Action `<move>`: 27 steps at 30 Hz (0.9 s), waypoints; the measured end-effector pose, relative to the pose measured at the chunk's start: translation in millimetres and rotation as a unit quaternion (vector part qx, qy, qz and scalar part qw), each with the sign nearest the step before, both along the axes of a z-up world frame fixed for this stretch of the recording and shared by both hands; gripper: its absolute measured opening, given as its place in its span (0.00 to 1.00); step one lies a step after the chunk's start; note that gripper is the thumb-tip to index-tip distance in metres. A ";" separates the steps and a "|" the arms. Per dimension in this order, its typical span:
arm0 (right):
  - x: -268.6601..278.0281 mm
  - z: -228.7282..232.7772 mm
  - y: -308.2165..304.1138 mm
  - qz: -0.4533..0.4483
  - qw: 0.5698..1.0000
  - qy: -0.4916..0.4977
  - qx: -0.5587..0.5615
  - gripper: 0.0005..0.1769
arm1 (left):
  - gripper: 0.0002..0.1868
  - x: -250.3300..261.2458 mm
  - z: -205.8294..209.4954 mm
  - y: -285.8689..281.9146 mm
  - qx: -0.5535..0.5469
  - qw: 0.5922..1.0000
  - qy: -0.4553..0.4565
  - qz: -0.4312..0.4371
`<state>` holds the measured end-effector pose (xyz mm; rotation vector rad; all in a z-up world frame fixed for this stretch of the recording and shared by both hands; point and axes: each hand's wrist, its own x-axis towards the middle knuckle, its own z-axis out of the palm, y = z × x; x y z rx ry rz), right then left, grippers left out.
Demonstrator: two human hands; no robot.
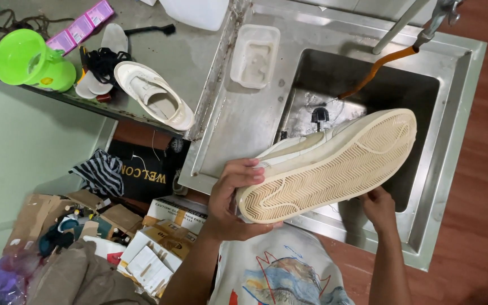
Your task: The person rinses a white sneaker under a running tap, then uses a yellow brush to scrub the sole and sides of the shoe. They repeatedly rinse and scrub the shoe over the course of the clip.
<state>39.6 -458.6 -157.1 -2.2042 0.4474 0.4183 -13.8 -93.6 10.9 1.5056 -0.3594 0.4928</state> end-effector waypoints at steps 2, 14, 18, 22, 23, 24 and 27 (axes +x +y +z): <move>-0.3 -19.4 -8.0 0.002 1.000 0.005 -0.011 0.23 | 0.40 0.1 -3.3 1.7 0.000 1.000 0.003 0.003; -16.6 -25.3 54.4 0.092 0.993 0.051 -0.047 0.23 | 0.39 -1.9 -26.8 42.3 0.074 0.994 0.028 0.072; -24.4 -34.9 67.3 0.189 0.972 0.073 -0.116 0.28 | 0.41 -4.0 -52.2 63.3 0.126 0.983 0.064 0.113; -33.1 -33.5 76.9 0.192 0.967 0.082 -0.148 0.24 | 0.40 -9.1 -83.1 78.5 0.131 0.979 0.097 0.123; -35.2 -41.2 74.2 0.194 0.966 0.075 -0.154 0.23 | 0.41 -10.2 -89.7 79.9 0.128 0.977 0.112 0.126; -36.3 -48.9 72.1 0.195 0.965 0.068 -0.159 0.21 | 0.41 -10.2 -96.3 81.8 0.126 0.975 0.127 0.128; -37.6 -50.5 69.8 0.237 0.951 0.080 -0.181 0.22 | 0.43 -14.4 -126.0 88.2 0.125 0.974 0.146 0.120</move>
